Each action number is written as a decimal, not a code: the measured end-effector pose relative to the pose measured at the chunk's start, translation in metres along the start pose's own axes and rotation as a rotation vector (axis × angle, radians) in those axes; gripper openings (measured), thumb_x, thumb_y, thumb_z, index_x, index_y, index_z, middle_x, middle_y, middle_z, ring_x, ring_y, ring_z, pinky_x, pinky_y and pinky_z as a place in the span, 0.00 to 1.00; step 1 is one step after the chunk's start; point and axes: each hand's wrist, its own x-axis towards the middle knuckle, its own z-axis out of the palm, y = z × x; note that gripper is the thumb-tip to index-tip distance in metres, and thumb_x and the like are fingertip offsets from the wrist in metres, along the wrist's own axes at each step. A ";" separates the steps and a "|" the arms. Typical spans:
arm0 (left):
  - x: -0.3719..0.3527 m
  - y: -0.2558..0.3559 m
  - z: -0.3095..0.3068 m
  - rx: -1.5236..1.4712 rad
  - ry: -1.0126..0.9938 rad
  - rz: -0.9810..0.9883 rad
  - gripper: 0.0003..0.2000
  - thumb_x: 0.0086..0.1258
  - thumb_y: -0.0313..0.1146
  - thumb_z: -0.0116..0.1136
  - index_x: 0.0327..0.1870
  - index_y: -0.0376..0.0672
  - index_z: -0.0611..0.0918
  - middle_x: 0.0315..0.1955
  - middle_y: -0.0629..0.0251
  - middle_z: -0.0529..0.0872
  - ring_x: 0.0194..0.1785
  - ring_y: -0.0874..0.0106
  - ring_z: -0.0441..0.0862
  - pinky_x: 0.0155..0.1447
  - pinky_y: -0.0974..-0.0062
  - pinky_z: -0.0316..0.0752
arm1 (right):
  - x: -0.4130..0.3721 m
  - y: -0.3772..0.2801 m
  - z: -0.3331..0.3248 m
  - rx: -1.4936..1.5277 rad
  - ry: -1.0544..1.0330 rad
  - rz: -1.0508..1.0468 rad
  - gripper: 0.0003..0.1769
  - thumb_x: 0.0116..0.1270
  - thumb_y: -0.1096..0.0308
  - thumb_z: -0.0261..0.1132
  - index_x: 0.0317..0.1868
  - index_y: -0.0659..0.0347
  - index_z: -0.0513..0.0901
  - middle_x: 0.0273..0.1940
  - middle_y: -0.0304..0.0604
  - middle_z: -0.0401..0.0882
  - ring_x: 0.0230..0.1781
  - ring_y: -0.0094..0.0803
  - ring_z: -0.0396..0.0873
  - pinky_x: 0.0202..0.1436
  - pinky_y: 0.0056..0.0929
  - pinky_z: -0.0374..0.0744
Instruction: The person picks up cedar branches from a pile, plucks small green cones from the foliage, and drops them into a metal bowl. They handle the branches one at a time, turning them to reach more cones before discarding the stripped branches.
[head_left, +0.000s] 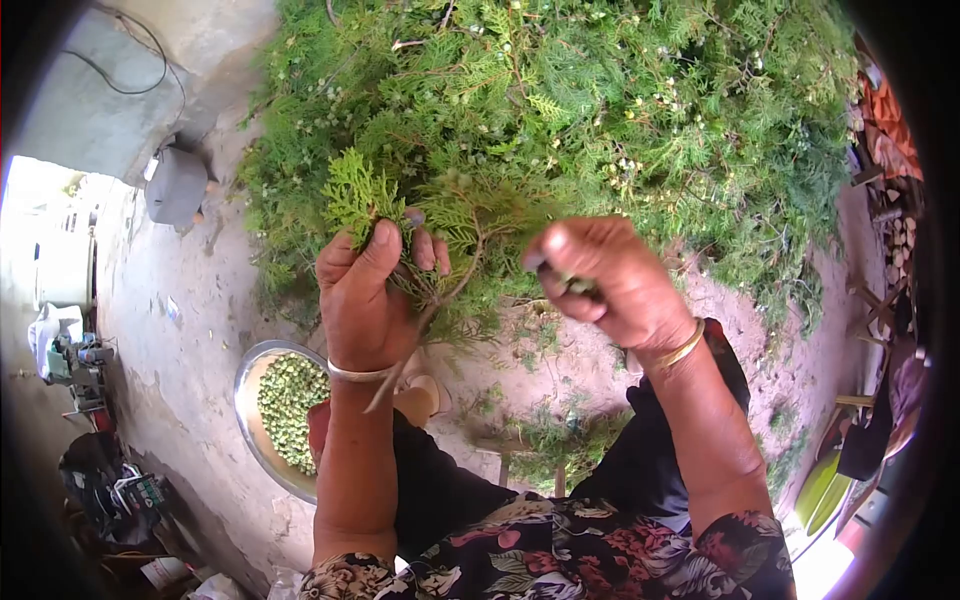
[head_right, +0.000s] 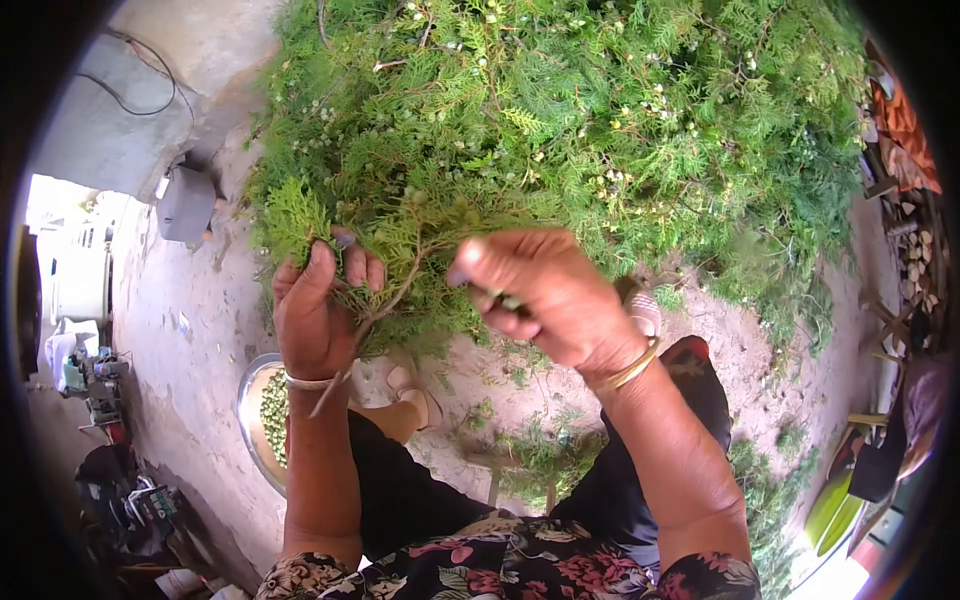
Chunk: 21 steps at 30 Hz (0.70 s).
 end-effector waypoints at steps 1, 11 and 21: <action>-0.001 0.000 0.002 0.000 -0.003 0.002 0.07 0.68 0.27 0.53 0.45 0.37 0.77 0.39 0.58 0.80 0.30 0.69 0.72 0.34 0.66 0.71 | 0.002 0.005 0.009 -0.135 0.107 0.025 0.14 0.63 0.61 0.68 0.28 0.65 0.80 0.18 0.32 0.71 0.13 0.16 0.65 0.12 0.14 0.60; -0.009 -0.012 0.017 0.066 -0.231 -0.119 0.12 0.65 0.27 0.55 0.47 0.29 0.76 0.40 0.57 0.81 0.39 0.66 0.77 0.46 0.66 0.74 | 0.011 0.032 0.015 -0.107 0.224 -0.105 0.08 0.60 0.71 0.63 0.25 0.67 0.80 0.17 0.31 0.71 0.14 0.14 0.63 0.15 0.17 0.61; -0.002 -0.010 0.017 0.718 -0.031 -0.170 0.18 0.67 0.33 0.58 0.49 0.25 0.76 0.40 0.60 0.82 0.43 0.76 0.76 0.49 0.80 0.71 | 0.011 0.053 0.033 -0.293 0.128 -0.254 0.05 0.61 0.77 0.61 0.38 0.67 0.79 0.28 0.35 0.80 0.27 0.16 0.72 0.30 0.21 0.71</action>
